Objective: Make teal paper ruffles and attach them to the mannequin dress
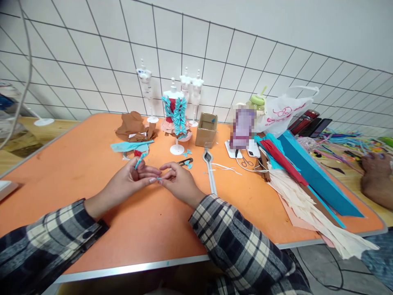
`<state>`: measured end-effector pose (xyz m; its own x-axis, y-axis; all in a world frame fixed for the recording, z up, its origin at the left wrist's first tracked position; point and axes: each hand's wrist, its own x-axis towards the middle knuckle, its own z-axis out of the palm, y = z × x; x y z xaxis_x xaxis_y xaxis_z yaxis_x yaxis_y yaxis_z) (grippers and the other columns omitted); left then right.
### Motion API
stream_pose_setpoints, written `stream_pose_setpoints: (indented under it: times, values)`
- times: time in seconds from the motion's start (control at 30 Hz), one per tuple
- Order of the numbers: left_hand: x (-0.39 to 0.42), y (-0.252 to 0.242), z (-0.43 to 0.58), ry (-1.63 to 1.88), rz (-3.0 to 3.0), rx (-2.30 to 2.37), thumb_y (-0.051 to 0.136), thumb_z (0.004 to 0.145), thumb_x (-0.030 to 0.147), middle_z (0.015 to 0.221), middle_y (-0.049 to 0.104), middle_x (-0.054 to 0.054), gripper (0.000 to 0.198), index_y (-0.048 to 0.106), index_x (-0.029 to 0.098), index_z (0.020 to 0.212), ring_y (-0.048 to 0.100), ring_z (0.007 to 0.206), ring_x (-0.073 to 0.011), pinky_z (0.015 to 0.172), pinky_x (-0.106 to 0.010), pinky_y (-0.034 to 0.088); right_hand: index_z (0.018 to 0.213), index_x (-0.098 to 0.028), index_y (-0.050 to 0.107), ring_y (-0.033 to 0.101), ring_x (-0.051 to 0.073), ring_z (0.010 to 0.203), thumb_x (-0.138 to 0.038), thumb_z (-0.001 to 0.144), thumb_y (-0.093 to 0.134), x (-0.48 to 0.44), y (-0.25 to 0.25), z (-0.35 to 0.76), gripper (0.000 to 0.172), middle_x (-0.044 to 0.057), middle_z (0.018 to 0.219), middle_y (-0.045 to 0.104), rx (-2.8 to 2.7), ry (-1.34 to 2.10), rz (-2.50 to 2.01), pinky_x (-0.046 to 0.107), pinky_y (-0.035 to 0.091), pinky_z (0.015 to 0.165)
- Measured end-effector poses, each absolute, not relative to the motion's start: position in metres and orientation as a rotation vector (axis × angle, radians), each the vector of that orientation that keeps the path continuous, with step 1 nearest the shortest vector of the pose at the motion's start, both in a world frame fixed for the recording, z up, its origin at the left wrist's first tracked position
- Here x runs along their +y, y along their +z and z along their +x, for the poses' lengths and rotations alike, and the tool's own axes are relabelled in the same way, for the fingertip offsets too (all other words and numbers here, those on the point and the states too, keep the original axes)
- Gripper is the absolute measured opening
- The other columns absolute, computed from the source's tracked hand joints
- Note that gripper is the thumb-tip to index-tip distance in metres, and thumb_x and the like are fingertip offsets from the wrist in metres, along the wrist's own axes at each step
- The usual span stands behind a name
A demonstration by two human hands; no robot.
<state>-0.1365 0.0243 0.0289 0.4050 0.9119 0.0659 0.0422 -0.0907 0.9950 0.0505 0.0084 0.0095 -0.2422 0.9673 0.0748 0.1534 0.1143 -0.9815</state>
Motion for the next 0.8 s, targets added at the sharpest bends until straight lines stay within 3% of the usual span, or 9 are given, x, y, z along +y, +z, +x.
stream_pose_setpoints:
  times: [0.23,0.6,0.7,0.8]
  values:
    - [0.025,0.024,-0.137,0.892,1.586,0.939,0.072,0.073,0.027,0.081,0.073,-0.001,0.044,0.029,0.024,0.079,0.074,0.085,-0.0218,0.075,-0.035,0.057,0.097,-0.022,0.056,0.065,0.014,0.068,-0.023,0.075,0.069,0.007,0.012,0.049,0.026,-0.003,0.073,0.068,-1.565,1.169,-1.184,0.028,0.050,0.068]
    - [0.035,0.015,-0.145,0.849,1.663,0.989,0.071,0.074,0.028,0.079,0.072,-0.001,0.041,0.030,0.024,0.079,0.073,0.081,-0.0209,0.069,-0.030,0.053,0.102,-0.018,0.072,0.061,0.012,0.069,-0.026,0.079,0.068,0.008,0.012,0.054,0.024,0.001,0.078,0.069,-1.763,1.136,-1.245,0.024,0.047,0.066]
    - [0.034,0.016,-0.144,0.835,1.681,0.971,0.070,0.075,0.028,0.079,0.071,0.000,0.039,0.031,0.024,0.079,0.072,0.079,-0.0200,0.069,-0.030,0.053,0.095,-0.018,0.073,0.064,0.015,0.078,-0.030,0.078,0.071,0.007,0.013,0.052,0.021,0.003,0.087,0.071,-1.746,1.073,-1.234,0.027,0.049,0.072]
    - [0.032,0.017,-0.142,0.828,1.686,0.960,0.069,0.074,0.029,0.078,0.071,0.000,0.039,0.030,0.024,0.079,0.072,0.079,-0.0197,0.069,-0.030,0.053,0.089,-0.018,0.074,0.065,0.014,0.077,-0.024,0.077,0.071,0.008,0.012,0.050,0.014,0.003,0.084,0.072,-1.704,1.077,-1.243,0.027,0.049,0.073]
